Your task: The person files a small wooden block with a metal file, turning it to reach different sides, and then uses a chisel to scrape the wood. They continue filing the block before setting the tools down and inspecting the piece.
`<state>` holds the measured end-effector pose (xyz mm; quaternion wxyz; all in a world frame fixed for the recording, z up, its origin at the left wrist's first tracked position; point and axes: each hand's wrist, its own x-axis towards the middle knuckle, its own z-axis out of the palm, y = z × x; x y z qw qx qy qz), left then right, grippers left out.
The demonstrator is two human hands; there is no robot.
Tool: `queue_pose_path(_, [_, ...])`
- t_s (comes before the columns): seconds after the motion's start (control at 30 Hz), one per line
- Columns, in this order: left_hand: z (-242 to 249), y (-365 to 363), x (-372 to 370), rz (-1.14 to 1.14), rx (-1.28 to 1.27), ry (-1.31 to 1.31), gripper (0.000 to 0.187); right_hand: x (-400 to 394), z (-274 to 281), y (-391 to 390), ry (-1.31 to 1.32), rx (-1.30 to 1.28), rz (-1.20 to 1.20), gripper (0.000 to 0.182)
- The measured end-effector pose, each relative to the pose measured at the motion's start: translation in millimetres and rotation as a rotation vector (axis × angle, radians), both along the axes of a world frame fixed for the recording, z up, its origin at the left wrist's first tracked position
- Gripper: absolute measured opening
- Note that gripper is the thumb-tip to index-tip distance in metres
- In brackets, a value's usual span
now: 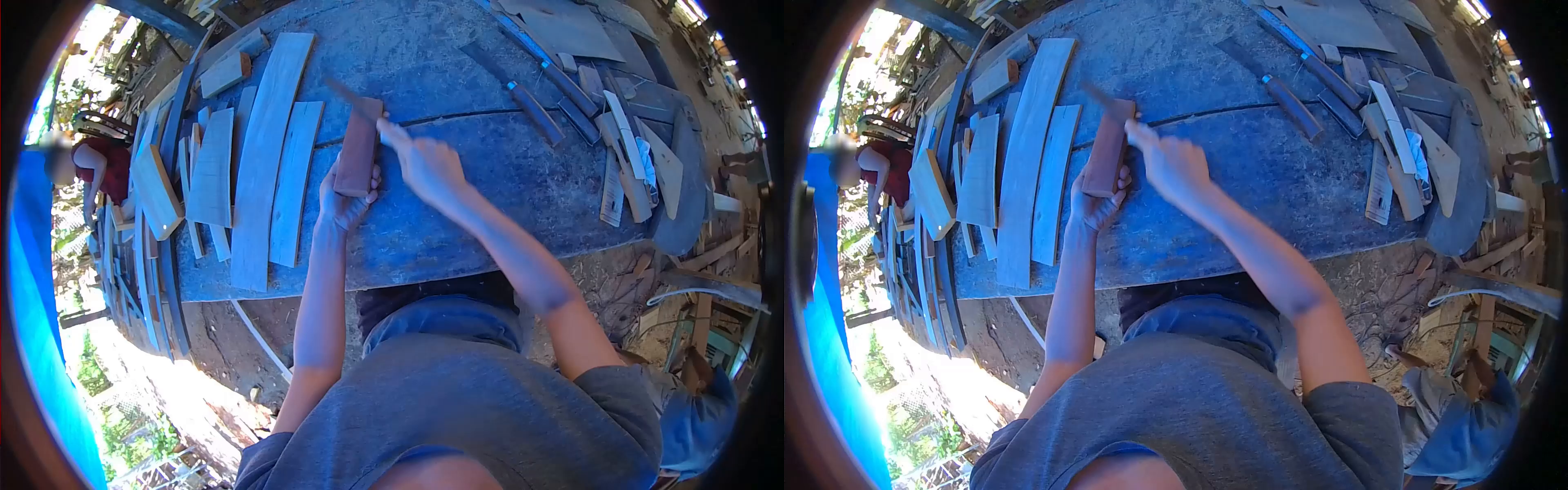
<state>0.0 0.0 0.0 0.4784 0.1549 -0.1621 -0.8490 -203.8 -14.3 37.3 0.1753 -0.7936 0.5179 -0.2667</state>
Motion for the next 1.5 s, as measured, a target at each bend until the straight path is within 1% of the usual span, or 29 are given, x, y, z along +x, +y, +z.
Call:
queue_pose_path(0.03, [4,0,5,0.081,0.059,-0.058,0.047,1,14,25,0.004,0.03,0.043,0.051])
queue_pose_path(0.07, [7,4,8,0.165,0.124,-0.115,0.045,1,25,46,-0.009,0.032,0.054,0.051])
queue_pose_path(0.1, [-20,21,-28,0.16,0.2,-0.001,0.045,-27,36,73,0.158,0.181,0.124,0.049])
queue_pose_path(0.13, [-14,20,-25,0.17,0.216,-0.033,0.045,-24,40,81,0.194,0.266,0.192,0.048])
queue_pose_path(0.2, [14,14,-17,0.214,0.24,-0.159,0.045,-9,28,56,0.127,0.172,0.148,0.05])
queue_pose_path(0.23, [12,13,-17,0.211,0.236,-0.159,0.045,-6,20,41,0.099,0.097,0.105,0.053])
queue_pose_path(0.3, [9,9,-14,0.039,0.088,0.011,0.046,4,5,-2,0.058,0.061,0.068,0.054])
queue_pose_path(0.33, [14,10,-16,0.079,0.121,-0.021,0.046,11,6,-12,0.016,0.035,0.033,0.055])
queue_pose_path(0.47, [9,5,-12,0.049,0.088,0.007,0.046,18,18,10,0.082,0.004,-0.029,0.055])
queue_pose_path(0.53, [10,8,-16,0.295,0.272,-0.18,0.047,9,36,51,0.166,0.116,0.109,0.052])
queue_pose_path(0.57, [10,10,-16,0.3,0.279,-0.175,0.047,7,37,52,0.171,0.121,0.115,0.052])
queue_pose_path(0.63, [7,10,-13,0.19,0.268,-0.134,0.046,2,37,53,0.127,0.069,0.133,0.049])
queue_pose_path(0.67, [-3,7,-8,0.079,0.127,-0.027,0.046,3,28,36,0.038,-0.016,0.095,0.049])
queue_pose_path(0.73, [0,4,-11,0.06,0.127,-0.008,0.047,4,17,-17,0.064,0.04,0.028,0.049])
queue_pose_path(0.77, [2,5,-11,0.046,0.135,0.011,0.047,7,13,-28,0.088,0.105,-0.035,0.048])
queue_pose_path(0.83, [6,5,-12,0.072,0.164,0.046,0.048,9,12,-24,0.094,0.063,-0.014,0.047])
queue_pose_path(0.93, [12,6,-17,0.118,0.187,-0.059,0.048,9,18,21,0.123,0.01,0.081,0.046])
queue_pose_path(0.97, [18,8,-24,0.237,0.289,-0.151,0.048,10,25,43,0.131,0.0,0.157,0.046])
queue_pose_path(1.0, [20,10,-28,0.353,0.391,-0.246,0.049,7,48,53,0.268,0.172,0.221,0.046])
queue_pose_path(1.03, [14,10,-24,0.352,0.402,-0.248,0.049,8,42,47,0.268,0.183,0.223,0.046])
queue_pose_path(1.1, [7,9,-14,0.131,0.23,-0.072,0.049,11,21,13,0.06,-0.024,0.113,0.046])
queue_pose_path(1.13, [12,8,-16,0.103,0.219,-0.037,0.049,13,11,-10,0.038,-0.031,0.026,0.046])
queue_pose_path(1.2, [14,8,-19,0.112,0.212,-0.049,0.049,12,14,-45,0.112,0.119,-0.038,0.047])
queue_pose_path(1.27, [14,8,-16,0.114,0.228,-0.081,0.048,11,16,-43,0.156,0.173,-0.06,0.047])
queue_pose_path(1.33, [16,8,-17,0.155,0.253,-0.108,0.048,8,14,-4,0.064,-0.081,0.051,0.045])
queue_pose_path(1.37, [17,11,-18,0.201,0.289,-0.14,0.048,8,35,22,0.239,0.054,0.108,0.044])
queue_pose_path(1.43, [27,13,-27,0.263,0.362,-0.165,0.049,6,54,42,0.33,0.196,0.236,0.044])
queue_pose_path(1.47, [31,15,-29,0.321,0.421,-0.198,0.05,8,43,35,0.326,0.204,0.237,0.044])
queue_pose_path(1.5, [26,17,-26,0.316,0.427,-0.204,0.05,10,24,19,0.19,0.048,0.167,0.042])
